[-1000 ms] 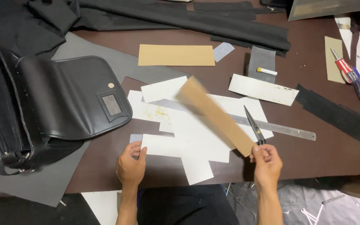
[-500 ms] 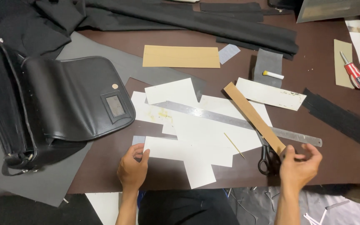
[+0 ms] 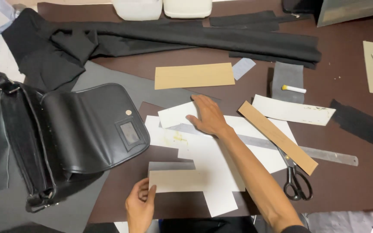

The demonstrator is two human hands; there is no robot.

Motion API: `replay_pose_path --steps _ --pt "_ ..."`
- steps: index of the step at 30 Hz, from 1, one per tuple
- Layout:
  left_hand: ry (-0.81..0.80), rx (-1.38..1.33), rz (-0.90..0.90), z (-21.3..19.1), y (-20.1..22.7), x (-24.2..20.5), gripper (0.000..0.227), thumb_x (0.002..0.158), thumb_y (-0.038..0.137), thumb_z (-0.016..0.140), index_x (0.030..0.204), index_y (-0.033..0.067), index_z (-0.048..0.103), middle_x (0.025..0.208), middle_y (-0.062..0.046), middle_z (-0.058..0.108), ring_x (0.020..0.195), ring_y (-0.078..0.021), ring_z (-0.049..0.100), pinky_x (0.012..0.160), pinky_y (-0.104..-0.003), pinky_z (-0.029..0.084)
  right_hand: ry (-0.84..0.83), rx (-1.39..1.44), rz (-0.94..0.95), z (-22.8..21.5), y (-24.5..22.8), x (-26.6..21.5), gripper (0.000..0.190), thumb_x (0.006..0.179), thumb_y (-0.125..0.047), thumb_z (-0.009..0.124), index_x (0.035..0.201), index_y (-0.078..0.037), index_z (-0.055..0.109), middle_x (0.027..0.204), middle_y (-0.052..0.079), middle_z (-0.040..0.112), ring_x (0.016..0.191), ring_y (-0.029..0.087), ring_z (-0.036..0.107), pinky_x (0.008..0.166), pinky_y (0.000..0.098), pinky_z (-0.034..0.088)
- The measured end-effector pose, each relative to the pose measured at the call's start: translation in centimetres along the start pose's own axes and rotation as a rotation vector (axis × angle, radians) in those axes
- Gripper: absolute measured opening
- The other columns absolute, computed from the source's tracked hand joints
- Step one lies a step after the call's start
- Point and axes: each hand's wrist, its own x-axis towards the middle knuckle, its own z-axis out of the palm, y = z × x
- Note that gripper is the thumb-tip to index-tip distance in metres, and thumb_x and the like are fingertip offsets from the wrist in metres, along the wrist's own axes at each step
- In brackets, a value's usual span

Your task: Measuring, marking, and cutting patterns for a leather bag assembly

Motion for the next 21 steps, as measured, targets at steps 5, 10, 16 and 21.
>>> replay_pose_path --steps 5,10,16,21 --pt "0.147 -0.072 -0.011 -0.8 -4.1 1.2 0.034 0.087 0.021 0.075 0.118 0.0080 0.077 0.096 -0.009 0.081 0.077 -0.0180 0.078 0.074 -0.028 0.055 0.003 -0.015 -0.137 1.3 -0.1 -0.4 0.065 0.092 -0.048 0.066 0.138 -0.003 0.056 0.139 0.016 0.058 0.131 0.037 0.051 0.107 0.0534 0.040" --pt "0.144 -0.104 -0.020 -1.8 -3.3 2.4 0.037 0.089 0.020 0.074 0.122 0.0039 0.075 0.101 -0.009 0.078 0.074 -0.0139 0.063 0.075 -0.029 0.051 0.103 0.026 -0.331 2.6 -0.1 -2.1 0.060 0.094 -0.047 0.068 0.136 -0.007 0.059 0.133 0.011 0.062 0.126 0.034 0.056 0.111 0.0578 0.039" --pt "0.190 -0.200 0.015 -2.9 -4.8 3.6 0.032 0.090 0.009 0.071 0.120 -0.0003 0.074 0.098 -0.016 0.078 0.085 -0.0198 0.071 0.076 -0.036 0.064 0.060 0.053 -0.337 1.9 -1.8 -3.1 0.044 0.093 -0.040 0.074 0.125 -0.012 0.067 0.122 0.004 0.068 0.117 0.025 0.063 0.111 0.0562 0.040" --pt "0.164 -0.279 0.030 -4.1 -6.1 4.1 0.026 0.091 0.006 0.071 0.114 -0.0052 0.075 0.092 -0.018 0.078 0.082 -0.0198 0.070 0.074 -0.036 0.063 0.226 0.087 -0.168 0.3 -1.9 -2.7 0.030 0.101 -0.030 0.061 0.118 -0.007 0.068 0.113 0.008 0.071 0.103 0.028 0.066 0.093 0.0439 0.049"
